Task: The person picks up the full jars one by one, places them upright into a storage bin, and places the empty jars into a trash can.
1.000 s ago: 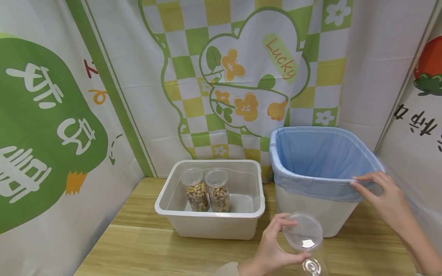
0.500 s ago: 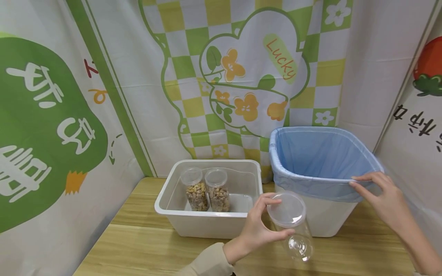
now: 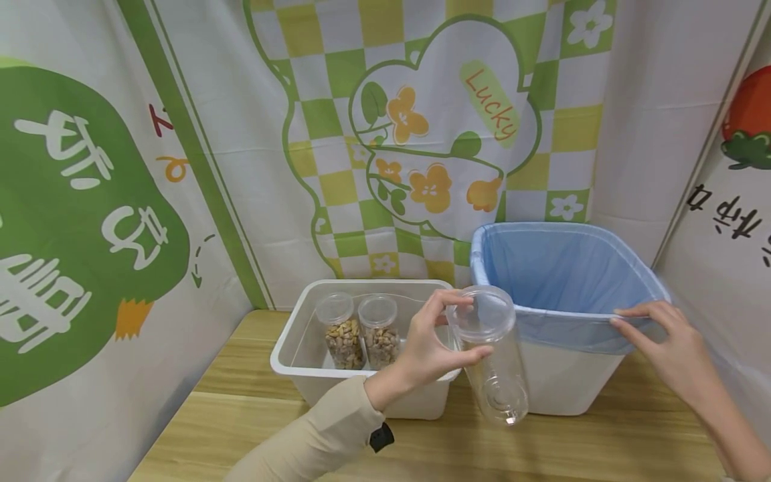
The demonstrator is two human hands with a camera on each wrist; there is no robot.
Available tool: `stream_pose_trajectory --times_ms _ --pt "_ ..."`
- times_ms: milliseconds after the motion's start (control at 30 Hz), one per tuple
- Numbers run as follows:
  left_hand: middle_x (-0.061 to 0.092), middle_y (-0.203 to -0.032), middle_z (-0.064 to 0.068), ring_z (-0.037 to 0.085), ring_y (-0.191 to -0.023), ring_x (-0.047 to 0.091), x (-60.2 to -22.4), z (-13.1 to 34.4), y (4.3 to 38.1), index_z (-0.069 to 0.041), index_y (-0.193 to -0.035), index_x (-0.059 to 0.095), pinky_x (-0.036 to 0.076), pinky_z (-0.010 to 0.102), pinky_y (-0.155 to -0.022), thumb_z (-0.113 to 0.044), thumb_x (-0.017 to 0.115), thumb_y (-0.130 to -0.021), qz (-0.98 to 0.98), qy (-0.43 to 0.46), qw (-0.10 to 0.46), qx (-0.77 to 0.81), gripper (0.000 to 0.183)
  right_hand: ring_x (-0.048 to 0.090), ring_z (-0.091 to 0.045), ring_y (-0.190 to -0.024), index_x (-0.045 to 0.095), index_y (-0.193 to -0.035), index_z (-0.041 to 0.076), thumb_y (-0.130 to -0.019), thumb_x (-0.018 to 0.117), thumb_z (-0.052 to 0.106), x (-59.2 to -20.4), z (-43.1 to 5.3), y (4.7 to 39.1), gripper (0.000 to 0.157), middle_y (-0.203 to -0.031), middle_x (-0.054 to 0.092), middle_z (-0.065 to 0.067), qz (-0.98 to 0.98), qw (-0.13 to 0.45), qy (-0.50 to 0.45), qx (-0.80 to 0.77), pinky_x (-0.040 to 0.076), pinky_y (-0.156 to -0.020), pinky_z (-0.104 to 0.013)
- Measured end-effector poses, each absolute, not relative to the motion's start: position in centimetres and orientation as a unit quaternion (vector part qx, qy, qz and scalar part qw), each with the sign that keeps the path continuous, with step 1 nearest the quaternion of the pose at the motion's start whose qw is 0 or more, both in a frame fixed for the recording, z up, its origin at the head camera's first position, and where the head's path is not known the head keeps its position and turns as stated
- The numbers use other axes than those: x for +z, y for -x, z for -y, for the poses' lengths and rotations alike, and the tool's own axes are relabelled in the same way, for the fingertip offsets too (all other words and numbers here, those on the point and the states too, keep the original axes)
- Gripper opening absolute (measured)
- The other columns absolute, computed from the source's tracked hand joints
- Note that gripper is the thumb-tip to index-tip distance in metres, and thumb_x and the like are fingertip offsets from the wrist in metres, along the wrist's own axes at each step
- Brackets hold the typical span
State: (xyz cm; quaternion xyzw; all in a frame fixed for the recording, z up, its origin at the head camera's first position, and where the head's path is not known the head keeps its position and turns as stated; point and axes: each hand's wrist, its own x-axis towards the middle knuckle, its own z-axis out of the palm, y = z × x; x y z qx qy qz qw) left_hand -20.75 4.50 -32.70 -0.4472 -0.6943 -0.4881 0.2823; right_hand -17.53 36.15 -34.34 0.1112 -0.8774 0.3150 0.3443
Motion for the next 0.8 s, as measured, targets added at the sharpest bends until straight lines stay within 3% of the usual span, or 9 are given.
stream_pose_trajectory --times_ms 233,467,633,800 --pt "0.053 -0.105 0.010 0.009 -0.086 0.051 -29.7 -3.8 21.9 -0.004 -0.106 0.048 0.047 0.013 -0.064 -0.013 0.079 -0.062 0.709 0.418 0.228 -0.521 0.055 0.031 0.020 -0.094 0.060 -0.086 0.020 -0.077 0.066 0.005 -34.4 -36.0 17.5 0.018 -0.092 0.042 0.036 0.876 0.346 -0.110 0.317 0.017 -0.084 0.003" --pt "0.055 -0.103 0.008 0.008 -0.056 0.051 -27.1 -3.2 23.2 -0.005 -0.106 0.048 0.047 0.020 -0.048 -0.015 0.077 -0.066 0.717 0.367 0.171 -0.567 0.050 0.030 0.020 -0.095 0.060 -0.086 0.019 -0.078 0.066 0.006 -34.3 -35.9 17.4 0.017 -0.093 0.042 0.036 0.878 0.342 -0.103 0.317 0.016 -0.085 0.002" --pt "0.055 -0.104 0.005 0.011 -0.072 0.051 -25.4 -2.8 24.2 -0.008 -0.104 0.050 0.046 0.022 -0.049 -0.017 0.076 -0.068 0.714 0.323 0.172 -0.597 0.045 0.029 0.020 -0.096 0.059 -0.087 0.019 -0.078 0.066 0.007 -34.3 -36.0 17.4 0.016 -0.093 0.041 0.036 0.880 0.338 -0.104 0.316 0.015 -0.085 0.002" --pt "0.056 -0.096 0.006 0.012 -0.074 0.056 -24.2 -2.6 25.2 -0.003 -0.107 0.048 0.051 0.027 -0.057 -0.012 0.072 -0.072 0.680 0.283 0.139 -0.662 0.043 0.028 0.021 -0.096 0.058 -0.087 0.023 -0.078 0.066 0.007 -34.4 -36.1 17.5 0.019 -0.094 0.041 0.037 0.881 0.340 -0.106 0.312 0.015 -0.086 0.002"
